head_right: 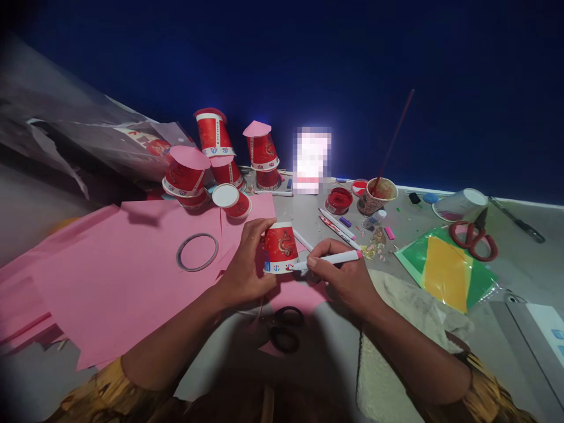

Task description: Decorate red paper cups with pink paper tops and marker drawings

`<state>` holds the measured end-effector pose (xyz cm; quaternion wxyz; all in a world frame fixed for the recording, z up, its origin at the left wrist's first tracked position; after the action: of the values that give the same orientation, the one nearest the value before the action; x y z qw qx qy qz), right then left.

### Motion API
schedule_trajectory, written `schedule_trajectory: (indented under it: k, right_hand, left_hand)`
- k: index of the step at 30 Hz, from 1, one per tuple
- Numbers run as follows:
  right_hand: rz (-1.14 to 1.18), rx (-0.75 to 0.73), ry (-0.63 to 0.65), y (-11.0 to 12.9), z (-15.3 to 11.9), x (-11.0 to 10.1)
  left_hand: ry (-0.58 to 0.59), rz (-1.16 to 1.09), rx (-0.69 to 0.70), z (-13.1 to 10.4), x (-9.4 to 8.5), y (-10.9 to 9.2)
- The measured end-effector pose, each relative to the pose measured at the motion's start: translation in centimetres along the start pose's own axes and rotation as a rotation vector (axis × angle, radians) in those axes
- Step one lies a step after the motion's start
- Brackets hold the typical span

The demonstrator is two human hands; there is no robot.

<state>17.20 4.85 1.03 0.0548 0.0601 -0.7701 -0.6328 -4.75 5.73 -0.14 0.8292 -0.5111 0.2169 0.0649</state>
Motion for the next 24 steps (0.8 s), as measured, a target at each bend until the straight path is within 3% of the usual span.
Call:
schedule_trajectory:
  k: [7, 17, 24]
  right_hand:
    - [0.155, 0.017, -0.025, 0.0, 0.2, 0.4]
    - [0.034, 0.02, -0.052, 0.6, 0.0, 0.7]
    - [0.137, 0.023, -0.027, 0.7, 0.1, 1.1]
  left_hand:
    - [0.0, -0.021, -0.003, 0.0, 0.0, -0.1]
    - [-0.016, -0.005, 0.01, 0.0, 0.1, 0.0]
    - [-0.019, -0.023, 0.004, 0.0, 0.1, 0.0]
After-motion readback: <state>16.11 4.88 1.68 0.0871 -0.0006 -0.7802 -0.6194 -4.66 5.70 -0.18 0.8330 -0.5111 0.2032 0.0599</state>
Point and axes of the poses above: each hand's wrist, its own z-axis towards the middle knuckle, its own x-axis out of the palm, y = z × x, the point moved 2 cm from there along z, towards the middle knuckle, and after that the axes turned 4 degrees about -z, right-handed, at the moved point
